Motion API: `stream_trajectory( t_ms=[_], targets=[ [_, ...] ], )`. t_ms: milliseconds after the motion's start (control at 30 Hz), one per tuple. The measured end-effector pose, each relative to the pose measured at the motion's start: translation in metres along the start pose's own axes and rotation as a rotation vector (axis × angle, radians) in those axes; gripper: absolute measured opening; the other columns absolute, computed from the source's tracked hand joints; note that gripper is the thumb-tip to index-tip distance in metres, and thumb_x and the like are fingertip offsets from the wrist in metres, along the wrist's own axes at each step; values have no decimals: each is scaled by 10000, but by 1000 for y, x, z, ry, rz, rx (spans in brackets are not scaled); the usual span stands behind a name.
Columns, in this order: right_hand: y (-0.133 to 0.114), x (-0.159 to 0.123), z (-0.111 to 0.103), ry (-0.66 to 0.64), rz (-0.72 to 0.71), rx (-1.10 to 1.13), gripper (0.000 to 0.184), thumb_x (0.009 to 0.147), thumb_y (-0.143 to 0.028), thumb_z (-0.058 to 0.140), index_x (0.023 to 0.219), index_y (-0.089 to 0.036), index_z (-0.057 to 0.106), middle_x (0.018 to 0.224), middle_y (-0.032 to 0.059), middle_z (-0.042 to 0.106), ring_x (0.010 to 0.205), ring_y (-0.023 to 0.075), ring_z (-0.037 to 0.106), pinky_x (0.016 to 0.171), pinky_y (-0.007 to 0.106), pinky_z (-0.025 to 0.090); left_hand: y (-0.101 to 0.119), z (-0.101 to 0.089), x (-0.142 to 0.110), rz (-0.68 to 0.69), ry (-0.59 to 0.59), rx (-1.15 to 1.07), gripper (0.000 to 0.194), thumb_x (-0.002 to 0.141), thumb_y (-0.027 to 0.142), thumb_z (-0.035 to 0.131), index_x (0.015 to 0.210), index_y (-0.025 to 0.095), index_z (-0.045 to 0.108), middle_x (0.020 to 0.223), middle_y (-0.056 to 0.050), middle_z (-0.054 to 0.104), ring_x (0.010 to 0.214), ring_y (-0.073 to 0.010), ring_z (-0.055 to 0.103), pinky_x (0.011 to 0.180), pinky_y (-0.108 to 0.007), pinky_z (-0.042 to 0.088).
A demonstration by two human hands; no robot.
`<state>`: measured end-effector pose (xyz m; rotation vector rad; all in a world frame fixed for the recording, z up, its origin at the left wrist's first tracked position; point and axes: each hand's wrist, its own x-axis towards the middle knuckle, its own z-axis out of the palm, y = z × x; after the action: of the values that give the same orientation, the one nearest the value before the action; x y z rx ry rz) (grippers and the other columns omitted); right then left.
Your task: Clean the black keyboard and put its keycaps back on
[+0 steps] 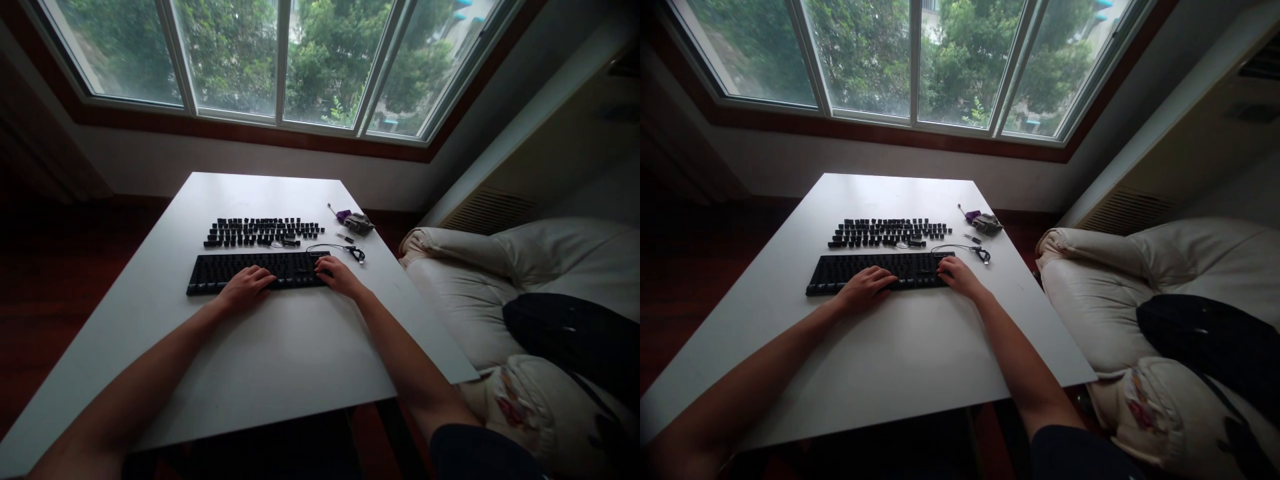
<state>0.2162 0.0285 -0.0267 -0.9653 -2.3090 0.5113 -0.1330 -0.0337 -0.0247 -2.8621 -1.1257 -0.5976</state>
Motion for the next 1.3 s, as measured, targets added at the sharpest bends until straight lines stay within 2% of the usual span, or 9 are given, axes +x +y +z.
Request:
stream_trajectory(
  t_ms=[100, 267, 467, 633, 733, 833, 1033, 1167, 1300],
  targets=[
    [2, 0, 2, 8, 3, 3, 43, 869, -218, 668, 891, -230, 703, 1160, 93, 652, 1143, 262, 599, 1021, 460, 483, 0, -1, 0, -4, -2, -6, 358, 968, 260, 542, 1317, 229, 615, 1197, -101, 646, 1093, -248, 572, 980, -422, 482],
    [7, 2, 2, 5, 3, -3, 44, 853, -239, 688, 877, -223, 722, 1368, 107, 592, 1338, 312, 487, 1128, 531, 387, 2, -3, 1, -3, 3, -9, 353, 964, 272, 550, 1307, 227, 622, 1190, -99, 646, 1085, -240, 571, 980, -414, 486],
    [8, 2, 1, -5, 25, 17, 49, 844, -222, 692, 881, -219, 723, 1409, 107, 577, 1355, 301, 488, 1138, 522, 383, 1, -3, 2, -4, -2, -11, 338, 960, 272, 552, 1284, 222, 630, 1176, -99, 647, 1071, -243, 567, 970, -421, 489],
    [6, 11, 1, -5, 57, -80, 59, 818, -253, 720, 871, -245, 745, 1338, 77, 632, 1252, 301, 568, 1083, 509, 430, -4, 2, 0, 5, 13, -15, 353, 959, 264, 545, 1303, 235, 622, 1188, -99, 643, 1083, -244, 562, 981, -426, 481],
    [6, 23, 1, 79, 107, -178, 60, 856, -280, 687, 855, -249, 738, 1111, 60, 725, 1055, 276, 647, 987, 471, 479, -4, 3, 0, 4, 8, -8, 350, 964, 261, 537, 1302, 236, 622, 1189, -95, 644, 1078, -240, 564, 973, -416, 481],
    [10, 35, 3, 133, 142, -242, 84, 888, -278, 653, 919, -244, 724, 930, 46, 737, 899, 245, 655, 889, 414, 496, -6, 2, 2, 3, 10, -14, 339, 965, 248, 529, 1289, 238, 628, 1185, -89, 648, 1066, -235, 565, 968, -409, 479],
    [23, 68, 9, 125, 115, -295, 140, 888, -243, 662, 1019, -242, 709, 996, 47, 727, 967, 242, 638, 895, 398, 480, -10, 3, 7, -34, 31, -9, 264, 935, 238, 561, 1174, 227, 673, 1108, -84, 657, 1011, -229, 566, 939, -400, 482],
    [29, 93, 17, 89, 128, -323, 178, 865, -210, 686, 1040, -237, 705, 1000, 45, 729, 952, 232, 651, 900, 388, 479, -7, 6, 7, -45, 51, 10, 273, 951, 243, 542, 1191, 233, 671, 1104, -86, 658, 1008, -234, 565, 921, -407, 483],
    [30, 112, 27, 33, 201, -354, 203, 854, -215, 706, 1056, -239, 703, 1007, 45, 732, 968, 227, 656, 909, 371, 477, -7, 8, 4, -40, 70, 10, 292, 978, 249, 506, 1221, 240, 668, 1115, -86, 658, 995, -225, 563, 914, -402, 483]
  ],
)
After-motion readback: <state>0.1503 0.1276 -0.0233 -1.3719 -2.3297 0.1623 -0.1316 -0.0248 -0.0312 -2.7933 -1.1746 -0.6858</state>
